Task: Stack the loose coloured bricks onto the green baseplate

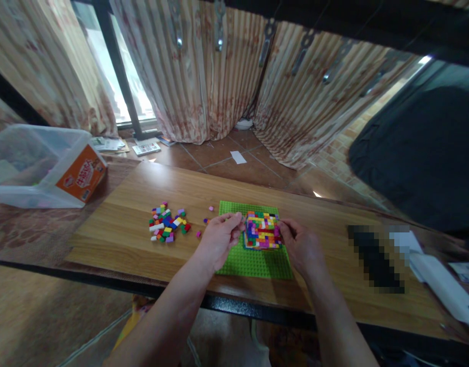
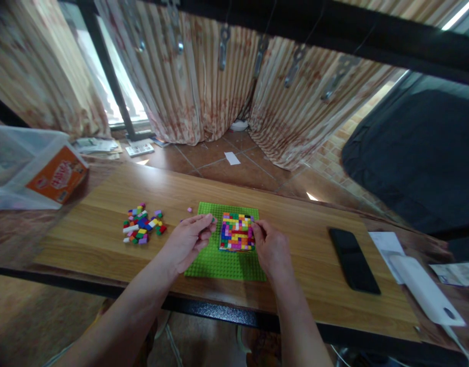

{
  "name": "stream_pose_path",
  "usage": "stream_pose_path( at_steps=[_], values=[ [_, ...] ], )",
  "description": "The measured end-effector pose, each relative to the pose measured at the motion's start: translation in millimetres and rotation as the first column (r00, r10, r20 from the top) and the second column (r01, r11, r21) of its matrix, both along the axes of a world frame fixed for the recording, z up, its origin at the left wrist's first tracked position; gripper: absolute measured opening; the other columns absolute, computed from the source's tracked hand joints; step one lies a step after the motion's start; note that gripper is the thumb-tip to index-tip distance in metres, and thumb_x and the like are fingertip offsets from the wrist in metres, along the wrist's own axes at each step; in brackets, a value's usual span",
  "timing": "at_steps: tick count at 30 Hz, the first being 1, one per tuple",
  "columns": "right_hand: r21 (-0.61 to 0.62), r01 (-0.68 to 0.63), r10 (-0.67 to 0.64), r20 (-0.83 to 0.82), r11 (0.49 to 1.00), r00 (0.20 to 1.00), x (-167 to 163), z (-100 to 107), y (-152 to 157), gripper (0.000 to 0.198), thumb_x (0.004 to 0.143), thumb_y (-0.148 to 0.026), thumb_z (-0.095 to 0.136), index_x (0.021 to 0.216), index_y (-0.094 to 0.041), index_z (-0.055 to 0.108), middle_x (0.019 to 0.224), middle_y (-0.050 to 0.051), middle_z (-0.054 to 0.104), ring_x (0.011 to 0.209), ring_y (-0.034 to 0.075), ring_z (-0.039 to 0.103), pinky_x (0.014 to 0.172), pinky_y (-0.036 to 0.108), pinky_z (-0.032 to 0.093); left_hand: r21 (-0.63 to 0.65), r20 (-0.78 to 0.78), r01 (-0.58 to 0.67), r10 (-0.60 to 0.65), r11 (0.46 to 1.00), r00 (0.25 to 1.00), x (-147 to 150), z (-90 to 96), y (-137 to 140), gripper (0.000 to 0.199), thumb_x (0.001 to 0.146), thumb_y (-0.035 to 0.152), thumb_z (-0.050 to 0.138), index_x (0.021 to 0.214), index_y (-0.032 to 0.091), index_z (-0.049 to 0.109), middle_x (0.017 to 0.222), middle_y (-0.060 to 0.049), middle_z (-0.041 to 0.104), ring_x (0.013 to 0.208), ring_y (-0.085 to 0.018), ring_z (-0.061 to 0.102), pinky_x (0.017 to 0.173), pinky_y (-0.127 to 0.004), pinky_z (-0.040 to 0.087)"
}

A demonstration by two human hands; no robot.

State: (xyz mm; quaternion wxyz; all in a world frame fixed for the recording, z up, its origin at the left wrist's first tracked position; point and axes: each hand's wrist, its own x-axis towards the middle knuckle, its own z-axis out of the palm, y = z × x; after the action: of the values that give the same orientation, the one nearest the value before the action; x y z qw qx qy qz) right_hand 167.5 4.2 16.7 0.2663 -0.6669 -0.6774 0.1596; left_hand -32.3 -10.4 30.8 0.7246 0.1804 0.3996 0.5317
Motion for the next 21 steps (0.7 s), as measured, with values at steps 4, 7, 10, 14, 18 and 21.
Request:
stream_pose_path(
  at_steps=[4, 7, 10, 14, 18, 21],
  values=[
    [-0.018, -0.010, 0.009, -0.027, 1.000, 1.000, 2.4, -4.4, 0.8, 0.041, 0.091, -0.046, 0.042, 0.093, -0.018, 0.072, 0.082, 0.009, 0.075, 0.072, 0.022, 0.067, 0.067, 0.032, 0.046, 0.001, 0.000, 0.009, -0.009, 1.000, 1.000, 2.2, -0.2, -0.1, 0.027, 0.069, 0.029, 0.079, 0.066, 0.011, 0.060, 0.063, 0.000, 0.057, 0.046, -0.001, 0.037, 0.039, -0.014, 0.017],
    [-0.028, 0.012, -0.015, -0.107, 1.000, 0.994, 6.4, -3.7, 0.9, 0.042, 0.090, -0.050, 0.045, 0.094, -0.017, 0.072, 0.081, 0.009, 0.075, 0.070, 0.022, 0.067, 0.065, 0.032, 0.048, -0.004, 0.013, 0.015, -0.015, 1.000, 1.000, 2.7, 0.3, -0.6, 0.025, 0.070, 0.029, 0.077, 0.067, 0.010, 0.062, 0.066, -0.002, 0.059, 0.049, -0.002, 0.041, 0.040, -0.014, 0.021],
    [0.042, 0.089, -0.078, -0.214, 0.995, 0.974, 3.8, 4.3, -2.2, 0.045, 0.091, -0.052, 0.046, 0.094, -0.015, 0.071, 0.076, 0.009, 0.073, 0.066, 0.020, 0.066, 0.064, 0.031, 0.049, -0.024, 0.028, 0.033, -0.032, 0.999, 0.999, 2.2, 0.8, -1.0, 0.023, 0.071, 0.029, 0.076, 0.069, 0.010, 0.064, 0.069, -0.003, 0.060, 0.052, -0.003, 0.045, 0.042, -0.014, 0.025],
    [0.179, 0.030, 0.031, -0.329, 0.983, 0.944, -15.1, 19.9, -10.1, 0.034, 0.091, -0.046, 0.052, 0.092, -0.018, 0.072, 0.084, 0.007, 0.073, 0.072, 0.019, 0.066, 0.069, 0.031, 0.052, -0.029, 0.043, 0.097, -0.096, 0.995, 0.994, 2.4, 1.2, -1.5, 0.027, 0.068, 0.031, 0.079, 0.070, 0.009, 0.063, 0.068, -0.002, 0.058, 0.047, -0.002, 0.040, 0.038, -0.015, 0.015],
    [0.244, -0.243, 0.313, -0.314, 0.939, 0.896, -36.6, 27.9, -16.8, 0.023, 0.091, -0.036, 0.054, 0.102, -0.024, 0.071, 0.108, 0.007, 0.069, 0.097, 0.019, 0.066, 0.085, 0.033, 0.053, 0.004, 0.076, 0.151, -0.151, 0.988, 0.986, 3.5, 4.1, -2.6, 0.033, 0.064, 0.036, 0.083, 0.070, 0.011, 0.062, 0.063, 0.000, 0.056, 0.044, -0.001, 0.034, 0.038, -0.016, 0.011],
    [0.233, -0.327, 0.389, -0.307, 0.916, 0.869, -45.3, 27.4, -20.0, 0.022, 0.093, -0.035, 0.054, 0.106, -0.026, 0.070, 0.112, 0.007, 0.067, 0.105, 0.020, 0.063, 0.093, 0.037, 0.050, 0.038, 0.090, 0.205, -0.208, 0.978, 0.974, 3.6, 7.2, -3.8, 0.036, 0.062, 0.039, 0.084, 0.071, 0.011, 0.063, 0.061, 0.001, 0.055, 0.043, -0.001, 0.033, 0.039, -0.016, 0.010]
  ],
)
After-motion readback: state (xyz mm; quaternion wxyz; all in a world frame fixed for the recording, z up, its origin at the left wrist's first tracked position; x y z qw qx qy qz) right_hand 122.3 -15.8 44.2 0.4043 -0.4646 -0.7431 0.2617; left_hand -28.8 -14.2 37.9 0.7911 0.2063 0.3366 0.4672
